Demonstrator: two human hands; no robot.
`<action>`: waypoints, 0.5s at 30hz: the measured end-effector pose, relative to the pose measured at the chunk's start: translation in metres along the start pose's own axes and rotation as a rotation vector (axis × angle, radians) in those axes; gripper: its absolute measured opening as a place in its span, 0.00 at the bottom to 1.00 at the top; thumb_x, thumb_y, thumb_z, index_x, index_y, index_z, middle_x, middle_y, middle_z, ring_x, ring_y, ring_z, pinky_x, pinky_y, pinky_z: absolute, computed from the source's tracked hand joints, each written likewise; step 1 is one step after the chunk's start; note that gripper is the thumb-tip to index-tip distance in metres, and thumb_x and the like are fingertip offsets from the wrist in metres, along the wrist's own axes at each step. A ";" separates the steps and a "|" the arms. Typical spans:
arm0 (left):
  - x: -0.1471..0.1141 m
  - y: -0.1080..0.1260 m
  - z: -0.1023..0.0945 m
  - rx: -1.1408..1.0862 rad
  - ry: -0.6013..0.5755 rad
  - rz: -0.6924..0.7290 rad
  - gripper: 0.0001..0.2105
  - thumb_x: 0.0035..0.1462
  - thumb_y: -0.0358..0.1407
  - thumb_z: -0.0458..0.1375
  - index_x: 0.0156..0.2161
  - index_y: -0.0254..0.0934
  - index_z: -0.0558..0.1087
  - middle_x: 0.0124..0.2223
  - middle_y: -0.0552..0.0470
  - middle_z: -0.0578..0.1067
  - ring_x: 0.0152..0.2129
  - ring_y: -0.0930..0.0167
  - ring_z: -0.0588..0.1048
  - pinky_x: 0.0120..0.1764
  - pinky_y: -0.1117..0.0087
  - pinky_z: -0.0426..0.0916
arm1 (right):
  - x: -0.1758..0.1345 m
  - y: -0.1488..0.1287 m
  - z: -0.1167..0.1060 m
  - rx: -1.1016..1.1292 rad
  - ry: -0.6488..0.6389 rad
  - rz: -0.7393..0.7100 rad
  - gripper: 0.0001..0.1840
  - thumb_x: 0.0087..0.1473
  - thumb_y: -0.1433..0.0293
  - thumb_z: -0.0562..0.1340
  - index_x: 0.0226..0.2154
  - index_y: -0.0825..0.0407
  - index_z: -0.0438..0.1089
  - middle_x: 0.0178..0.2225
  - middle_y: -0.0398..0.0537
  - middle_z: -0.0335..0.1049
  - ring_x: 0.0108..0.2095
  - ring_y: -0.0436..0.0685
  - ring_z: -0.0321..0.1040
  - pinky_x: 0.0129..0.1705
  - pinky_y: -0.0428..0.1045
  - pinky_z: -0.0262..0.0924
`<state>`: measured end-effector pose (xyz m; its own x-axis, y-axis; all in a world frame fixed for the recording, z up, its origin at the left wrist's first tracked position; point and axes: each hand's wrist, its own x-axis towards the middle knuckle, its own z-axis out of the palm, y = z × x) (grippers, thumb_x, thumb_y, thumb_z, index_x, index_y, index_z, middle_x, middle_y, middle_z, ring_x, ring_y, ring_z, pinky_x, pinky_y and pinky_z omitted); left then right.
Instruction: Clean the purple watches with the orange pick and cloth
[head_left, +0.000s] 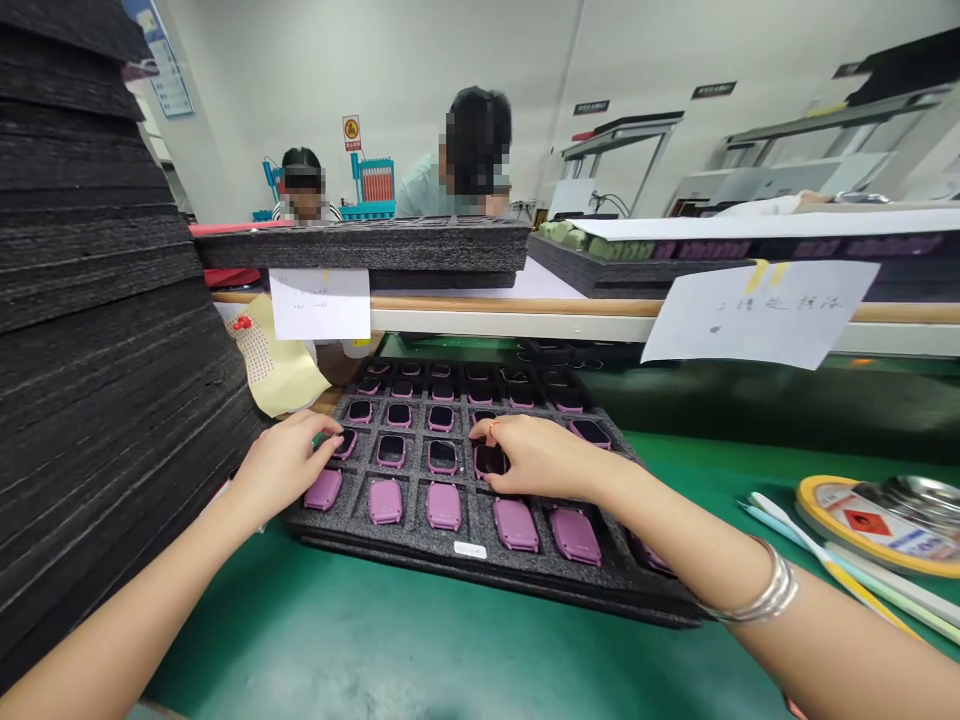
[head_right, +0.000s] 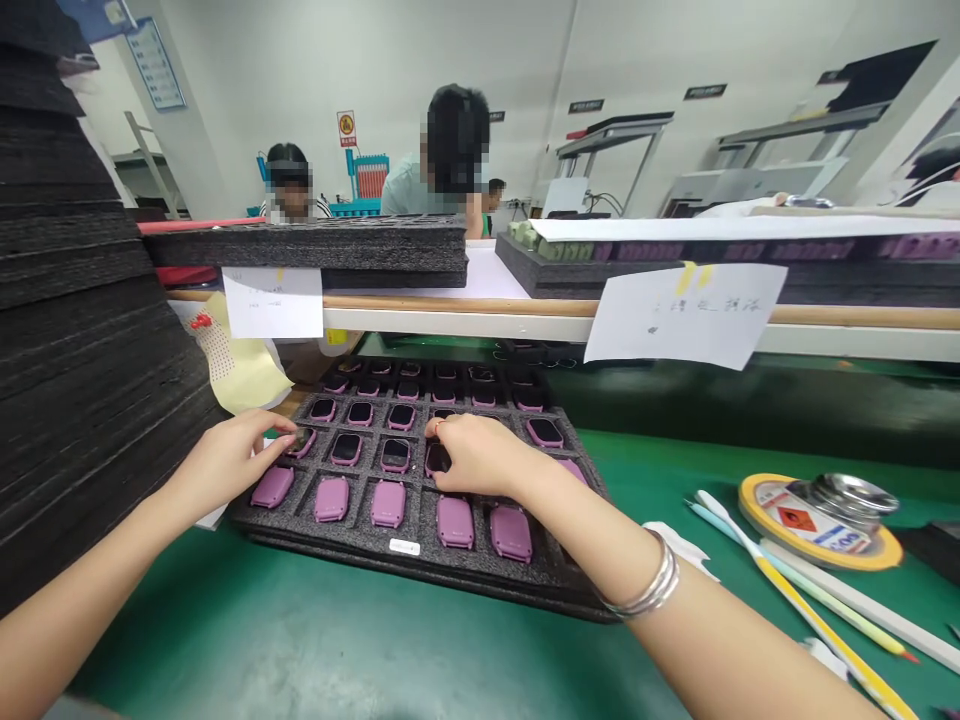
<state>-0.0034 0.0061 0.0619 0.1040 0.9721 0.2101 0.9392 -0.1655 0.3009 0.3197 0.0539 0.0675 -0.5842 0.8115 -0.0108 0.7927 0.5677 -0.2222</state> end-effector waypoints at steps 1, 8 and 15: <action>0.006 -0.002 0.004 -0.004 -0.019 0.019 0.16 0.63 0.45 0.50 0.45 0.40 0.77 0.48 0.45 0.79 0.38 0.58 0.78 0.47 0.58 0.70 | 0.003 -0.003 -0.005 -0.015 -0.012 0.002 0.27 0.46 0.70 0.68 0.51 0.59 0.76 0.46 0.62 0.80 0.47 0.73 0.77 0.48 0.61 0.71; 0.039 -0.019 0.008 -0.114 -0.206 0.129 0.15 0.60 0.47 0.54 0.39 0.39 0.76 0.39 0.47 0.79 0.39 0.60 0.77 0.46 0.61 0.71 | 0.029 -0.035 -0.012 -0.010 -0.079 -0.060 0.26 0.54 0.66 0.69 0.55 0.53 0.71 0.53 0.54 0.76 0.52 0.62 0.73 0.54 0.54 0.68; 0.051 -0.003 -0.020 -0.267 -0.288 0.151 0.16 0.56 0.48 0.61 0.40 0.36 0.79 0.33 0.49 0.81 0.29 0.67 0.77 0.32 0.70 0.69 | 0.039 -0.046 0.002 -0.066 -0.115 -0.017 0.17 0.65 0.62 0.63 0.52 0.52 0.71 0.51 0.52 0.73 0.48 0.59 0.73 0.50 0.60 0.71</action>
<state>-0.0077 0.0530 0.0899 0.3566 0.9342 0.0131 0.7927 -0.3100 0.5248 0.2602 0.0596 0.0753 -0.6110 0.7825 -0.1200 0.7898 0.5925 -0.1586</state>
